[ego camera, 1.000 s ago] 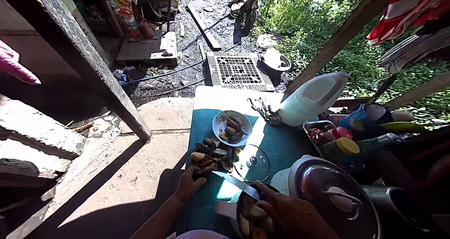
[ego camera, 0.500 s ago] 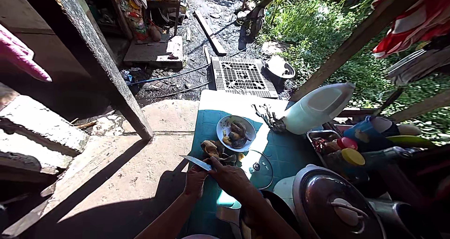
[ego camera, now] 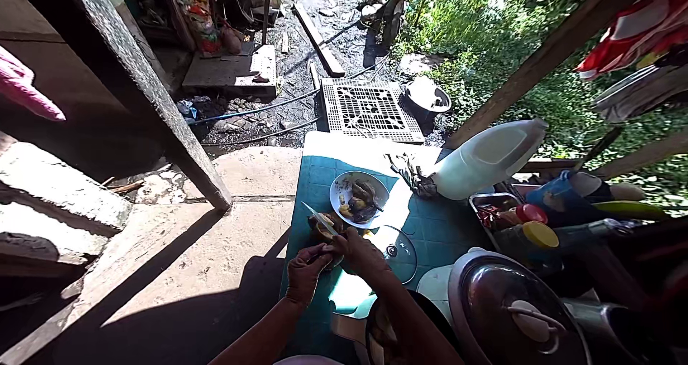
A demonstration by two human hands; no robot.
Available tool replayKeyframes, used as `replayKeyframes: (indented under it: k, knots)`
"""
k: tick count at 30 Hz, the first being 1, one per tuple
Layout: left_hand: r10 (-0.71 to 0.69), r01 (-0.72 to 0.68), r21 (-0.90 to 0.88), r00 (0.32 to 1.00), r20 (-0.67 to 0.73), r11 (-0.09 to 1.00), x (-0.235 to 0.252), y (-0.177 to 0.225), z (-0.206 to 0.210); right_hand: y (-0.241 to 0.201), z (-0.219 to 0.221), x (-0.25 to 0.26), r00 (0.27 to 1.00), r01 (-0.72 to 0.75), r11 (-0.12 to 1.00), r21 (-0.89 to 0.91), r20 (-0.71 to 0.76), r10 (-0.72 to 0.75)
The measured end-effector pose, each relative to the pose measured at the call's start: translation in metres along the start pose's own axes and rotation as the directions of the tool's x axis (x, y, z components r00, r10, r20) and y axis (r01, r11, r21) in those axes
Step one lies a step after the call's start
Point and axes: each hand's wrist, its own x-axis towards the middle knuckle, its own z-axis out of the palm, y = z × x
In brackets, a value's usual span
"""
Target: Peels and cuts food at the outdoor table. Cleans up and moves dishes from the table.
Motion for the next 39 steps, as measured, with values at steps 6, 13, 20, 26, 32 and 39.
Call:
replayKeyframes:
  k: [6,13,20,26,32,39]
  knots:
    - [-0.370,0.309,-0.366,0.923,-0.110,0.878,0.018,0.005,-0.038,0.048,-0.011,0.019,0.994,-0.072,0.976,0.204,-0.068,0.088]
    - [-0.528,0.467,-0.415,0.848,-0.039,0.781,0.016,-0.004,-0.034,0.001,0.008,-0.012,0.982,0.154,0.958,0.241,0.070,-0.176]
    - [-0.532,0.486,-0.474,0.846,0.043,0.735,0.016,-0.012,-0.041,-0.001,0.008,-0.026,0.967,0.202,0.944,0.262,0.097,-0.234]
    - [-0.513,0.479,-0.413,0.858,0.034,0.774,0.015,-0.007,-0.042,0.018,0.000,-0.027,0.984,0.150,0.945,0.291,0.047,-0.170]
    - [-0.422,0.424,-0.436,0.900,0.106,0.794,0.014,0.008,-0.040,0.057,-0.016,-0.008,0.994,0.007,0.909,0.417,-0.100,0.038]
    - [-0.398,0.459,-0.454,0.888,0.230,0.763,0.008,0.022,-0.024,0.079,-0.018,-0.004,0.977,-0.056,0.848,0.526,-0.146,0.155]
